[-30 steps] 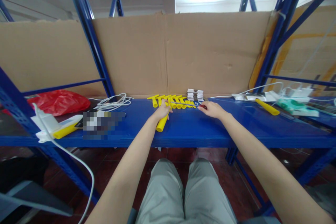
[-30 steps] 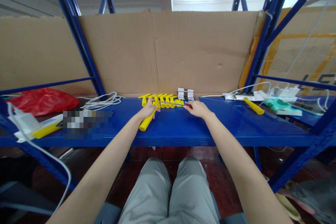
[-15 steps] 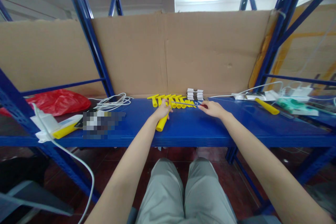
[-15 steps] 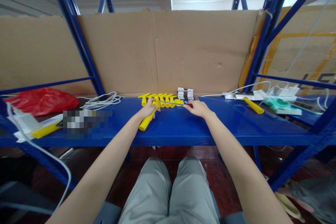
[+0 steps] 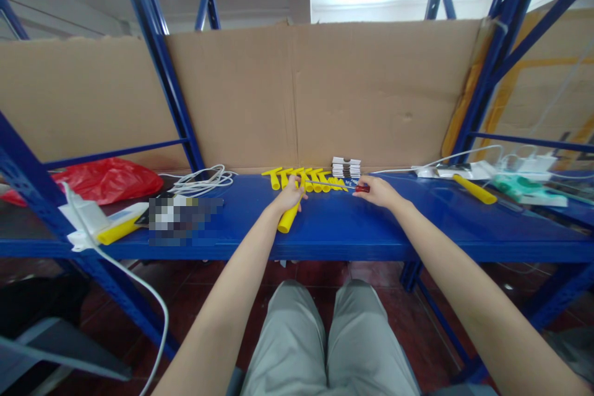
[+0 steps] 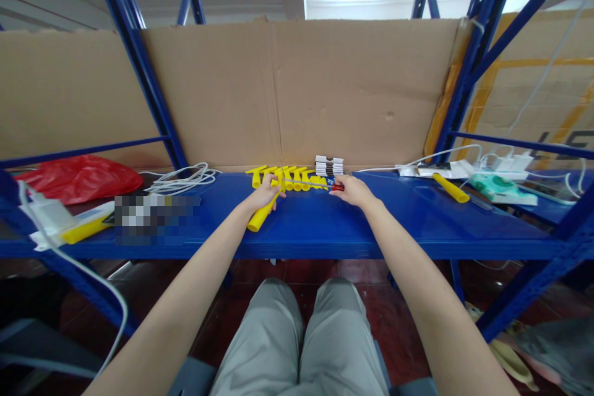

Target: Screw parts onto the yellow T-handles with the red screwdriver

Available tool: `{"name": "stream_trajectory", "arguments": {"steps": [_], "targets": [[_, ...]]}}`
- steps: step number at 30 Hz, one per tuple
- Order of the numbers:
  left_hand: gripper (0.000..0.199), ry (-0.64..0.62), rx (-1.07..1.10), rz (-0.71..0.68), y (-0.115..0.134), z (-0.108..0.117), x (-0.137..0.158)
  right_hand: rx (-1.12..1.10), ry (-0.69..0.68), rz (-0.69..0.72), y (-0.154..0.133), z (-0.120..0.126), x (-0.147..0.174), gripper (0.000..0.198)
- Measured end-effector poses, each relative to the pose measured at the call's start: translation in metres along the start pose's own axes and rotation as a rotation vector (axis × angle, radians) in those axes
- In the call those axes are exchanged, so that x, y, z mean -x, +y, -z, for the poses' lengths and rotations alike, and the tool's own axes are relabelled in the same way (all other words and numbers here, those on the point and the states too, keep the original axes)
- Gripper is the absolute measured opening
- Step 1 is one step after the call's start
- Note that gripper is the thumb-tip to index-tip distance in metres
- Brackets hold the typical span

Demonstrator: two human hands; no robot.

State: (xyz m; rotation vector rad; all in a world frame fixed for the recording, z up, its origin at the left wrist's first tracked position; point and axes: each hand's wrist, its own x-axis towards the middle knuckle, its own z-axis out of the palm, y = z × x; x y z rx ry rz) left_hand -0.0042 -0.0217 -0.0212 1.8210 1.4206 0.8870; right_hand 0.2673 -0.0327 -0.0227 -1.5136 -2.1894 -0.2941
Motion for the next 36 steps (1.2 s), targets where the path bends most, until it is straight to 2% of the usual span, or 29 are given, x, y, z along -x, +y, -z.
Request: {"name": "stream_trajectory", "arguments": {"steps": [6,10,15,22,31,36], "targets": [[0.031,0.003,0.001,-0.003,0.002,0.0,0.002,0.134,-0.057,-0.106,-0.014,0.006,0.004,0.023],[0.031,-0.003,0.005,0.003,0.002,0.0,0.003,0.159,-0.065,-0.056,-0.014,0.006,0.003,0.027],[0.033,-0.003,0.0,0.008,0.003,0.0,0.004,0.15,-0.039,0.017,-0.009,0.005,0.001,0.022],[0.033,0.003,-0.002,0.013,0.004,0.0,0.005,0.212,-0.099,-0.133,-0.018,0.01,0.005,0.03],[0.03,0.002,0.011,0.016,0.005,0.0,0.006,0.165,-0.114,-0.084,-0.019,0.015,0.005,0.032],[0.032,0.007,0.001,0.012,0.004,0.001,0.004,0.152,-0.048,-0.041,-0.015,0.012,0.004,0.025]]}}
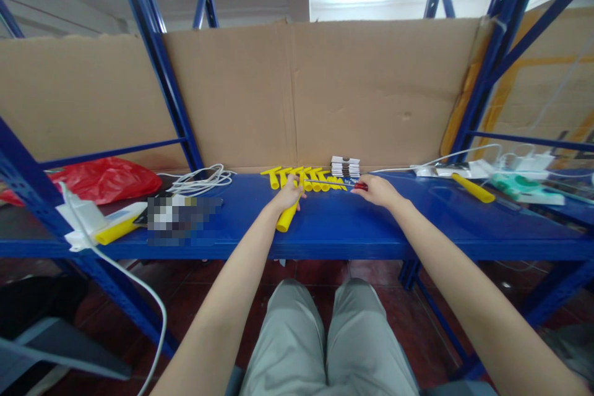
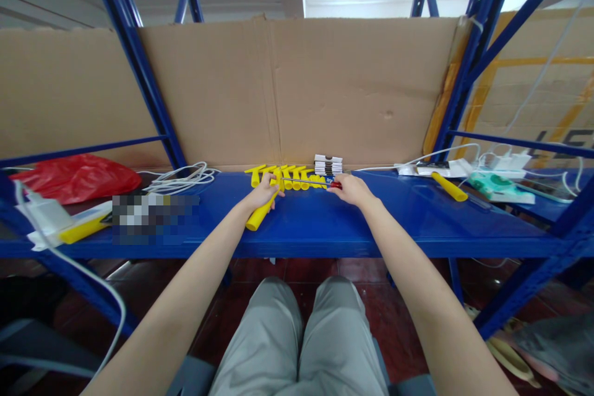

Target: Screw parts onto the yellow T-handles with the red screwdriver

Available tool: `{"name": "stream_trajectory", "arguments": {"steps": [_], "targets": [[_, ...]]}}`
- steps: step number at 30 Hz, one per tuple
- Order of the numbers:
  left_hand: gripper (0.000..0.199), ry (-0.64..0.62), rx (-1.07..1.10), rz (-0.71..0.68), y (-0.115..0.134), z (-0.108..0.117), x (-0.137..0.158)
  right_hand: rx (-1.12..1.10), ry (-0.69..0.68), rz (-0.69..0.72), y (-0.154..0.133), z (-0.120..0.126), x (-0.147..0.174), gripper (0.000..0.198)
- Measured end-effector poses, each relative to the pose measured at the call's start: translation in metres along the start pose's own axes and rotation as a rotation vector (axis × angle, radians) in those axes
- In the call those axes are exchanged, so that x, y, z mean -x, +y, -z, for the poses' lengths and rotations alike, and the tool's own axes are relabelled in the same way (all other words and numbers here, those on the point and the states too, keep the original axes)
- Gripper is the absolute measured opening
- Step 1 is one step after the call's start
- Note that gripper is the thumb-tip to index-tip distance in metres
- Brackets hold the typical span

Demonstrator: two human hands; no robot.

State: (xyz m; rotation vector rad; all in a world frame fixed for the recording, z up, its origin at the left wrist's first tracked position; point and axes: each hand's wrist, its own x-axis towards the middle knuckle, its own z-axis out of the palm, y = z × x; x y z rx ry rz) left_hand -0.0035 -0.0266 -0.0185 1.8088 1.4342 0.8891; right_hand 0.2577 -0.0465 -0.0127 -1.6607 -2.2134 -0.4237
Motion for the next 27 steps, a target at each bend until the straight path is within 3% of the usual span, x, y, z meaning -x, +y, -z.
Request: {"name": "stream_trajectory", "arguments": {"steps": [8,18,27], "targets": [[0.032,-0.013,-0.006,-0.013,-0.0014,-0.0004,-0.0012,0.005,-0.019,-0.067,-0.0033,-0.0033,0.0017,0.028],[0.031,-0.011,-0.012,-0.003,0.0004,-0.0003,0.0005,0.006,-0.004,0.025,-0.0007,-0.0049,-0.0006,0.025],[0.028,-0.017,-0.021,-0.023,-0.0056,-0.0004,-0.0053,-0.061,-0.028,-0.091,-0.0024,-0.0052,0.0015,0.031]]}}
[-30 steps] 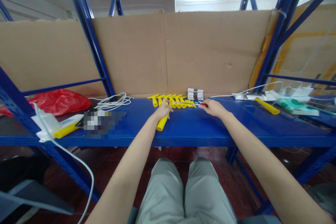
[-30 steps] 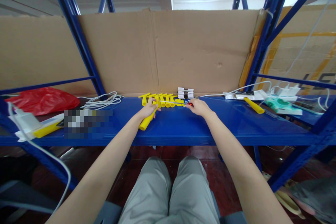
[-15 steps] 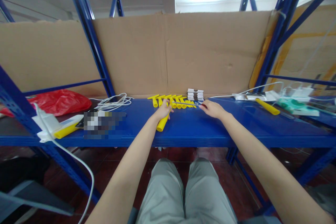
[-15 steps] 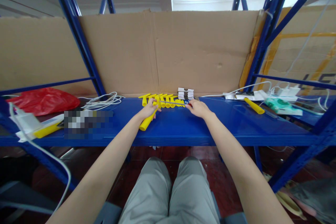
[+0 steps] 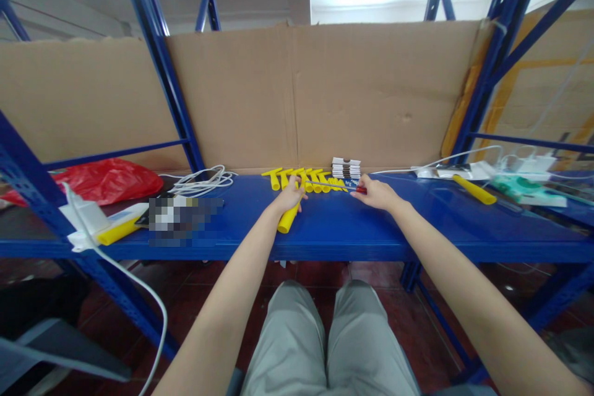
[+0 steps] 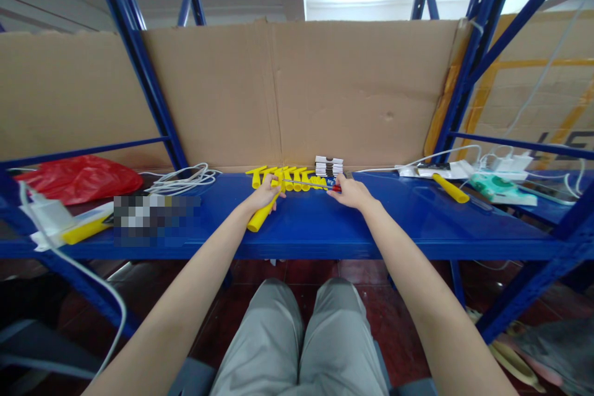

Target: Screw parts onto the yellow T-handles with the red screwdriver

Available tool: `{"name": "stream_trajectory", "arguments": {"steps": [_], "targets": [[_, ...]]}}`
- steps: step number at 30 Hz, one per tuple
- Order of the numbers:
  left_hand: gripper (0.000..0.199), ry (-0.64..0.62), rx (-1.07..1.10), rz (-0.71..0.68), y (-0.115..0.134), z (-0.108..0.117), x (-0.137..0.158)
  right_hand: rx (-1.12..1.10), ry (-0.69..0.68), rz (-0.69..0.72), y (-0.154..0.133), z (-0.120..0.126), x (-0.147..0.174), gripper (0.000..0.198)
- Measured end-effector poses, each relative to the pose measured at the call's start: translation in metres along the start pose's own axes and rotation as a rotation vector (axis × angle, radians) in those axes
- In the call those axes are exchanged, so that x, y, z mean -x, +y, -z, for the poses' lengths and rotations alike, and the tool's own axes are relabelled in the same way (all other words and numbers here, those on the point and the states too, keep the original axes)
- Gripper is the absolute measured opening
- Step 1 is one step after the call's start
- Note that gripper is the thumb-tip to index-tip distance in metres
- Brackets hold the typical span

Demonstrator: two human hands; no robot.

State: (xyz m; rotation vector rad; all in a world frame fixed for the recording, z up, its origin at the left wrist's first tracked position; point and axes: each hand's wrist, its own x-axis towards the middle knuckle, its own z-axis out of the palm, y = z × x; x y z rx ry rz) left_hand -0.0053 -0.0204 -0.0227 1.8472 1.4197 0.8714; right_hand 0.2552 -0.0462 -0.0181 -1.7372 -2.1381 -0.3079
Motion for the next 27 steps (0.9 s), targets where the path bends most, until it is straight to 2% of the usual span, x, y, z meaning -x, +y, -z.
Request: {"name": "stream_trajectory", "arguments": {"steps": [6,11,18,24,27], "targets": [[0.029,0.006,0.013,-0.001,-0.0013,0.0003,-0.0007,-0.036,-0.059,0.08,0.003,-0.0019,-0.0037,0.024],[0.029,-0.001,0.007,-0.005,-0.0018,-0.0001,-0.0011,-0.038,-0.017,0.103,0.0044,-0.0021,-0.0029,0.019],[0.033,0.005,0.01,0.004,-0.0038,-0.0001,-0.0032,-0.017,-0.002,0.061,0.003,-0.002,0.0002,0.024],[0.032,0.008,0.022,0.012,-0.0003,0.0005,-0.0006,-0.058,-0.05,0.135,0.0029,-0.0016,-0.0025,0.026],[0.03,0.003,0.033,0.01,0.0016,0.0008,0.0017,-0.046,-0.032,0.13,0.0032,-0.0014,-0.0029,0.024]]}}
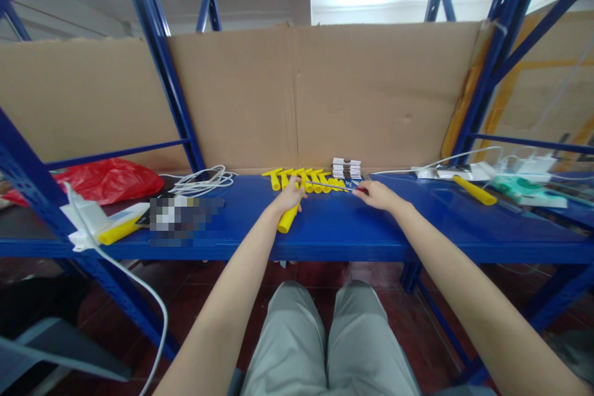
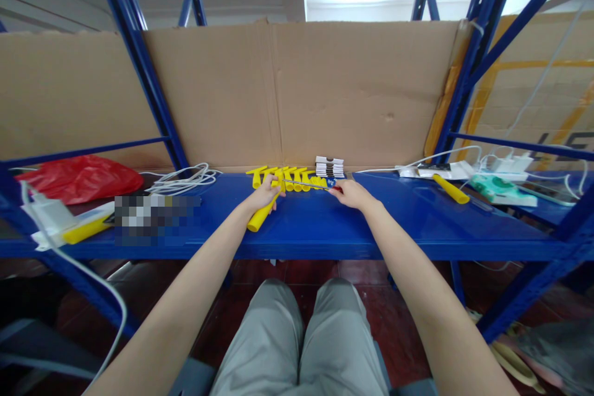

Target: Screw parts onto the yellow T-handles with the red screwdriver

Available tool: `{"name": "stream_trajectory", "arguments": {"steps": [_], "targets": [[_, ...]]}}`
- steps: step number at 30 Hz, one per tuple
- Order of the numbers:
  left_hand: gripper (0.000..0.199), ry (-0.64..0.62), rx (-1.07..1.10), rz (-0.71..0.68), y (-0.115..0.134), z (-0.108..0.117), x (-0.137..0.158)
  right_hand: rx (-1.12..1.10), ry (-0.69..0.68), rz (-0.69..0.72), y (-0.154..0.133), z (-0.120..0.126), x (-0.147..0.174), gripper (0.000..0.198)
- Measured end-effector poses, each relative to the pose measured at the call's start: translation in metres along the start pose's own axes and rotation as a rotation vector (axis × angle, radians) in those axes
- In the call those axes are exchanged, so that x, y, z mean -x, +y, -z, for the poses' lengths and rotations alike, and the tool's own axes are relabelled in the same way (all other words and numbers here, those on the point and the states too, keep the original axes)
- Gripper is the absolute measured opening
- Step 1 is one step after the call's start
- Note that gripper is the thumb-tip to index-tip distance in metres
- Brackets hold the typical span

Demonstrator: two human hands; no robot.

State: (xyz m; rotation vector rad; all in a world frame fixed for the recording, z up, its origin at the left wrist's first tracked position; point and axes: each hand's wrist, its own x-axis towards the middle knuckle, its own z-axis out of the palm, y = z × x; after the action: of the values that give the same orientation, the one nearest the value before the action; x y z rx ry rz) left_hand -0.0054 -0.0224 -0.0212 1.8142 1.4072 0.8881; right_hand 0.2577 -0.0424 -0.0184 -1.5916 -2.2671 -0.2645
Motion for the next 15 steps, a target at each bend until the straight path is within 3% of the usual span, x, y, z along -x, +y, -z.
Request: {"name": "stream_trajectory", "arguments": {"steps": [9,15], "targets": [[0.028,-0.026,-0.01,-0.018,-0.001,0.001,0.0014,0.14,0.012,-0.088,-0.0015,0.0039,0.003,0.021],[0.028,-0.017,-0.01,-0.018,-0.0007,0.0005,0.0017,0.095,-0.005,-0.112,-0.0036,0.0036,0.0034,0.029]]}}
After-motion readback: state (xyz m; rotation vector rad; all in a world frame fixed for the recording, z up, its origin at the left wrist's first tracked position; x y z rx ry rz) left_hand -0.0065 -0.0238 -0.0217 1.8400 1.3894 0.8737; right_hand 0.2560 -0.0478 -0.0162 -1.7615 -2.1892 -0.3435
